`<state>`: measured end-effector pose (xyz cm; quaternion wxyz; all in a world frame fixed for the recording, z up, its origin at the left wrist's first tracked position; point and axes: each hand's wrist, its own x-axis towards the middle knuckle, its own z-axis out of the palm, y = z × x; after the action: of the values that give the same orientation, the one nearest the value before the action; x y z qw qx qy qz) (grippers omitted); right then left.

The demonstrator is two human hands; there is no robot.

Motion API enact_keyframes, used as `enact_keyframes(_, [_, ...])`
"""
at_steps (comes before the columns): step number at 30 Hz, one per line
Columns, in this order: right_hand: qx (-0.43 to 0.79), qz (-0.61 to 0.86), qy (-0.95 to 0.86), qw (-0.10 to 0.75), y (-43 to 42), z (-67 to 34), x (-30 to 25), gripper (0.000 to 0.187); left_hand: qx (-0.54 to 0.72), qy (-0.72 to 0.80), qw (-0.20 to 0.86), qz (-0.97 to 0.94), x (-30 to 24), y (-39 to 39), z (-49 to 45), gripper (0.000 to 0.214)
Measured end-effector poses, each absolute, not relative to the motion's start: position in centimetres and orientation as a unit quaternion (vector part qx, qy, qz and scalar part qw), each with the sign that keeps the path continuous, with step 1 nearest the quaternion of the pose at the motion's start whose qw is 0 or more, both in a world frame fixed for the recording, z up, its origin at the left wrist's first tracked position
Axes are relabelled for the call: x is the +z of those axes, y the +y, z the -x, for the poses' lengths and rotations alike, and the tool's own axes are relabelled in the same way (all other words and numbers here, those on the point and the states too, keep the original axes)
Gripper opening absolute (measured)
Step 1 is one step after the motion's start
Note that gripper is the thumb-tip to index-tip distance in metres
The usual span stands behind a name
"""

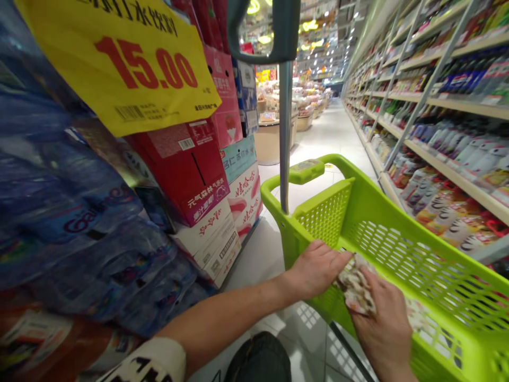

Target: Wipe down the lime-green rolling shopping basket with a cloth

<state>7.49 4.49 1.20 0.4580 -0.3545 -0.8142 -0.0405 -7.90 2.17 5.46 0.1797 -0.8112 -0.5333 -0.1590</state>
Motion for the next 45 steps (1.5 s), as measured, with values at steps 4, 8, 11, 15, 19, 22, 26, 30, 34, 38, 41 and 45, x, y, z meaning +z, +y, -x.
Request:
enact_keyframes(4, [-0.042, 0.311, -0.866, 0.39, 4.4, -7.8, 0.9, 0.032, -0.165, -0.538, 0.173, 0.808, 5.3, 2.0, 7.9, 0.037])
enact_keyframes(8, [-0.072, 0.29, -0.879, 0.373, 4.8, -13.8, -1.4, 0.036, -0.16, -0.534, 0.174, 0.812, 5.4, 1.5, 8.3, 0.034])
enact_keyframes(11, [-0.133, 0.344, -0.849, 0.378, 5.0, -20.5, -3.3, 0.031, -0.153, -0.528, 0.172, 0.818, 5.7, 1.1, 8.4, 0.015])
enact_keyframes(15, [-0.143, 0.452, -0.811, 0.344, 2.1, -22.6, -2.5, 0.031, -0.163, -0.549, 0.158, 0.804, 6.1, 0.4, 7.6, 0.012])
enact_keyframes(19, [-0.046, 0.445, -0.832, 0.327, 0.6, -15.6, 0.1, 0.042, -0.164, -0.57, 0.155, 0.79, 6.1, 0.5, 6.7, 0.014])
enact_keyframes(22, [-0.02, 0.451, -0.836, 0.312, 1.2, -14.8, 0.4, 0.056, -0.158, -0.555, 0.161, 0.801, 5.9, 0.7, 6.6, 0.014])
enact_keyframes(26, [-0.055, 0.543, -0.781, 0.304, 0.2, -23.4, -1.4, 0.05, -0.168, -0.546, 0.171, 0.803, 5.8, 0.5, 6.7, 0.014])
enact_keyframes(30, [-0.079, 0.609, -0.717, 0.331, -0.5, -26.5, -2.6, 0.045, -0.169, -0.554, 0.179, 0.795, 5.8, 0.4, 6.2, 0.012])
enact_keyframes(34, [-0.053, 0.542, -0.759, 0.358, 0.4, -19.3, -1.9, 0.051, -0.173, -0.551, 0.184, 0.796, 5.7, 0.6, 5.4, 0.013])
enact_keyframes(38, [-0.052, 0.5, -0.796, 0.337, 0.9, -19.2, -1.7, 0.058, -0.178, -0.544, 0.182, 0.8, 5.7, 0.6, 5.2, 0.013])
enact_keyframes(41, [-0.075, 0.591, -0.725, 0.347, 0.5, -24.9, -2.6, 0.051, -0.186, -0.542, 0.184, 0.799, 5.7, 0.6, 5.2, 0.014])
enact_keyframes(45, [-0.086, 0.627, -0.679, 0.373, 0.5, -25.4, -3.1, 0.049, -0.199, -0.542, 0.177, 0.797, 5.6, 0.7, 4.6, 0.016])
